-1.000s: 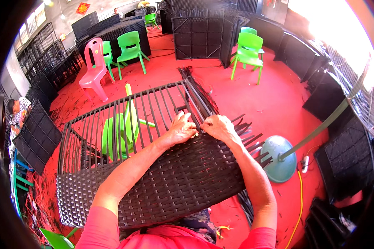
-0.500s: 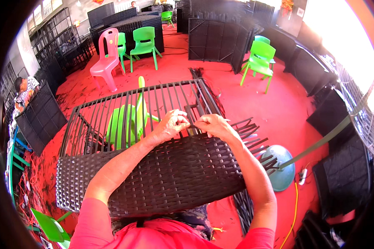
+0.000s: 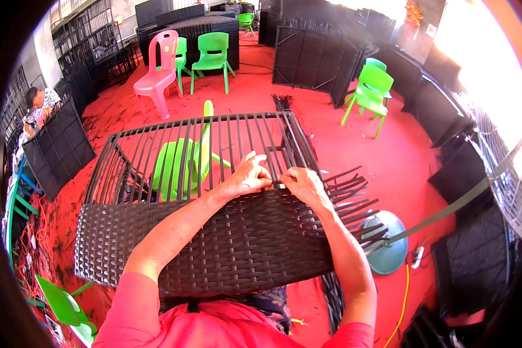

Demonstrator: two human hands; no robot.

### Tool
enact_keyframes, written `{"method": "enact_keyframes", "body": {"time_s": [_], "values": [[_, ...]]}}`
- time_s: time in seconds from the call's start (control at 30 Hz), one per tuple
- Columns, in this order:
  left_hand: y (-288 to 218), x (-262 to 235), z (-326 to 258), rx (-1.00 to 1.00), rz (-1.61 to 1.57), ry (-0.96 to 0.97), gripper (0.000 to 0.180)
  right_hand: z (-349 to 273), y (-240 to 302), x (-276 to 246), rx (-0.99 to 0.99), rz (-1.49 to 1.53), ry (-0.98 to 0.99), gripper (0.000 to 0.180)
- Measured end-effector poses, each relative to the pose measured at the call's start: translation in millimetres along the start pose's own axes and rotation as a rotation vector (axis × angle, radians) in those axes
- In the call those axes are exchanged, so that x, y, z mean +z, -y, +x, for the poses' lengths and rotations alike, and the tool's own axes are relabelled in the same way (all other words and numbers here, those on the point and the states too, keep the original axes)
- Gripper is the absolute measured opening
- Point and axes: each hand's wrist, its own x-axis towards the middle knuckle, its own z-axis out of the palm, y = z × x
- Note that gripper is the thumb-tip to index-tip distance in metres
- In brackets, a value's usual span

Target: The person weaves black rattan strips into a chair frame. They use their hands to thread the material through gaps in the frame, pulling it taut and tucking the ends into place.

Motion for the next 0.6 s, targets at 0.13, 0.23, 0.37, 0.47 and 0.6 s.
{"method": "enact_keyframes", "body": {"time_s": [0.13,0.23,0.37,0.47,0.6], "values": [[5,-6,-5,-0.041,-0.36,-0.179,0.014,-2,13,1,-0.173,0.023,-0.097,0.023],[-7,-21,-23,0.156,-0.059,-0.277,0.014,1,33,-5,0.022,0.256,0.169,0.026],[6,-36,-43,0.056,-0.158,-0.204,0.017,9,27,5,-0.025,0.258,0.263,0.025],[13,-29,-48,0.018,-0.04,-0.233,0.019,10,18,12,0.064,0.359,0.228,0.025],[20,-10,-48,0.0,0.167,-0.2,0.02,7,17,28,-0.012,0.181,0.067,0.027]]}}
